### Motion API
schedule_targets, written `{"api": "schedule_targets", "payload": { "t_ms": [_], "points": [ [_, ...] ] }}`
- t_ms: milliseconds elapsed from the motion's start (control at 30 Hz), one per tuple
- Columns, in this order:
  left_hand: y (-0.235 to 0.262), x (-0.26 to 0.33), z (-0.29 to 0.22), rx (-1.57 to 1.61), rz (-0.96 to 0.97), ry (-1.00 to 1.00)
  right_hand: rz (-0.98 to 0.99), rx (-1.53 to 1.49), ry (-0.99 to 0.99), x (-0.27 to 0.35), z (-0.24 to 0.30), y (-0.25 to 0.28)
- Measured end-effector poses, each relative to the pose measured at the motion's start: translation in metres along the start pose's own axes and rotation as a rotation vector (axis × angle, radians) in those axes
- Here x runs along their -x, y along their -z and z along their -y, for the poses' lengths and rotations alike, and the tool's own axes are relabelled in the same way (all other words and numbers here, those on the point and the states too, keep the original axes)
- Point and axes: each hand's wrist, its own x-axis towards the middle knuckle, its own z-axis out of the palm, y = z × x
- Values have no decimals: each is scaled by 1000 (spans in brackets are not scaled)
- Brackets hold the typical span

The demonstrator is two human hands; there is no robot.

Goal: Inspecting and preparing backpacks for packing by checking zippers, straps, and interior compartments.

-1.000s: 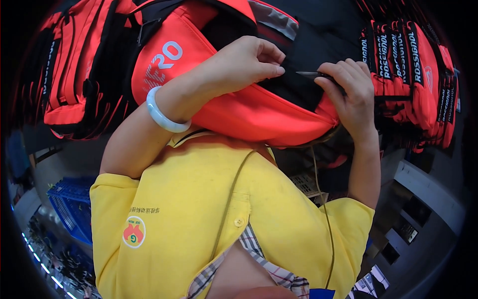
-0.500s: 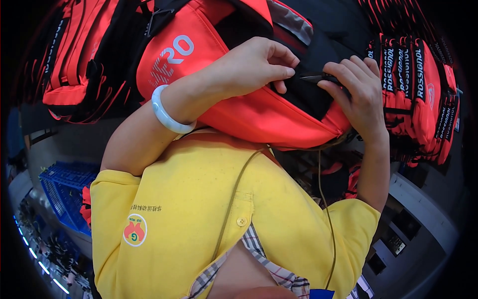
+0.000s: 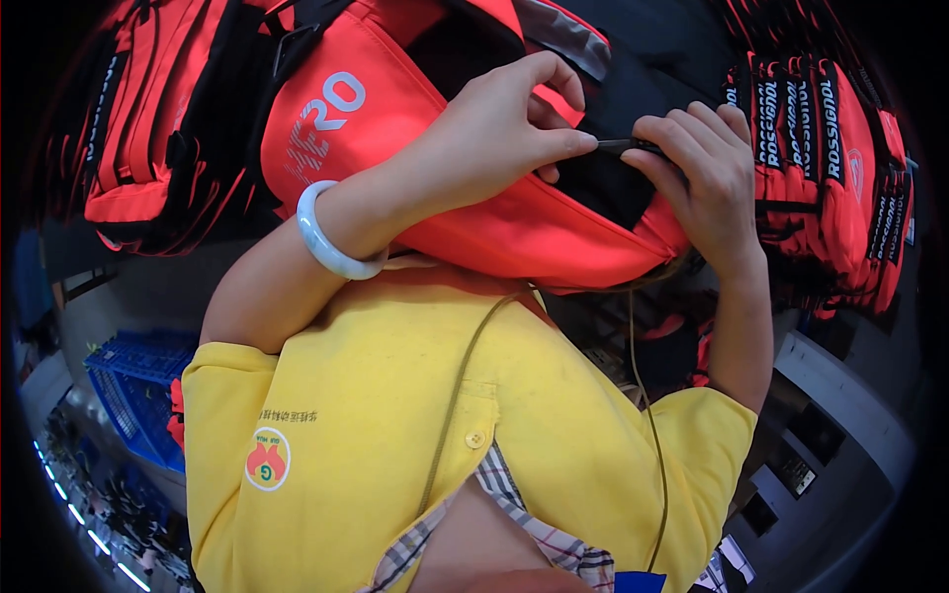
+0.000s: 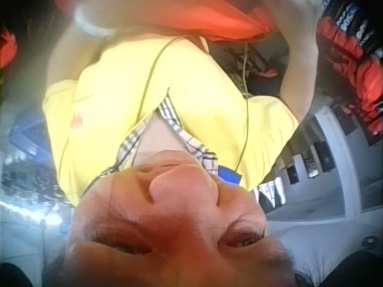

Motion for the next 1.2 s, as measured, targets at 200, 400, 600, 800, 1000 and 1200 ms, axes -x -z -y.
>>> {"api": "schedule_targets", "payload": {
  "t_ms": [200,400,600,800,1000,1200],
  "points": [
    [5,17,-10,-360,93,-92,17,-1,-195,8,37,7],
    [24,39,-6,-431,-46,-298,-299,-435,-655,43,89,-25],
    [61,79,-15,-193,354,-45,-399,-779,-914,41,107,-47],
    [78,96,16,-371,546,104,-197,-829,-1020,-10,53,-106],
    [125,127,19,-582,79,474,-63,-1052,-1040,26,97,-183],
    [159,81,25,-853,-19,149,-250,-1309,-1000,48,108,-187]
  ]
}}
